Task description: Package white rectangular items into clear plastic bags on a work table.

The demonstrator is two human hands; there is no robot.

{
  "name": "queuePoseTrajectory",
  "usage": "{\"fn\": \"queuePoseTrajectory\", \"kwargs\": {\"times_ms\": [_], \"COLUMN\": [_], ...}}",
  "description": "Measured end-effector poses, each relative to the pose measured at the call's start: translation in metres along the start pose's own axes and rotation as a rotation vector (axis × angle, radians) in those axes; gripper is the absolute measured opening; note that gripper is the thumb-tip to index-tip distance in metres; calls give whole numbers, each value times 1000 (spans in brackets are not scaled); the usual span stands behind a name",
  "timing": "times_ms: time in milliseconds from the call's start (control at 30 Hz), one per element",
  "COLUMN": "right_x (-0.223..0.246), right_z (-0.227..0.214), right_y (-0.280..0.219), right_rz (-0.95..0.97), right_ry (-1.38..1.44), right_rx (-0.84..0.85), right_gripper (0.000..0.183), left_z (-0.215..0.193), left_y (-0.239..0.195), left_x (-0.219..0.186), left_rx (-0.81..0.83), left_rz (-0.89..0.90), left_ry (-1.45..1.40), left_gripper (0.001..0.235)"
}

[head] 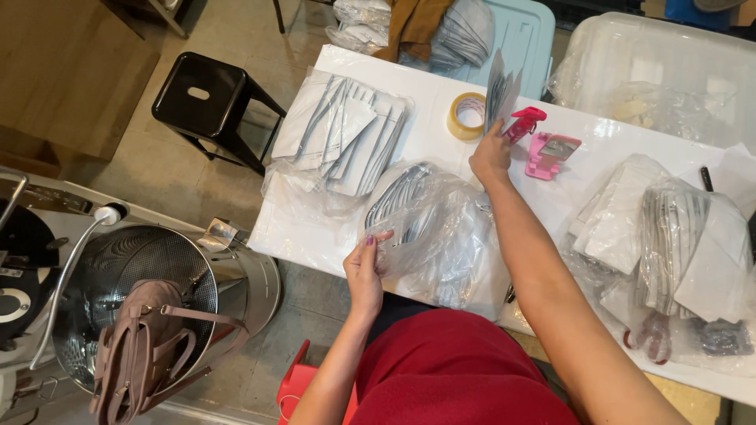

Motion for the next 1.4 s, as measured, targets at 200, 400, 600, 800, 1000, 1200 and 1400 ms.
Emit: {"fn": "queuePoseTrajectory", "kwargs": {"times_ms": [200,400,600,800,1000,1200,1400], "right_x": [-2,16,-39,-142,-178,-168,-155], "right_z": [-4,-96,-201,-193,-143,-127,-122], "right_y": [-7,-88,-179,-216,-208,-200,-194], "right_rz": [-82,-267,-373,-241,-731,-278,-598], "right_ry": [-70,75,589,1061,621,966,586], "right_rx": [-89,-166,7,955,1257,1248,1249], "right_gripper": [91,91,83,83,92,95,88], "left_z": [-7,11,45,72,80,89,108], "left_y": [1,-6,-24,-43,-46,-50,-74], "left_x": [4,-14,-67,-82,-79,-97,-75], "left_rx": [-34,-45,74,233,168,59,360], "left_rz": [-20,-27,-77,-153,-124,79,308], "left_ry": [-6,-39,-61,-10,116,403,917], "left_gripper": [33,35,52,66,63,60,49]}}
Point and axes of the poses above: each hand's wrist, its own y-axis towards the middle knuckle, its own z-axis out of the palm, x = y × z, the point moved 2 cm from there along y, towards the middle knuckle, and after that the axes turned 4 degrees about z, right-handed, at the moved point
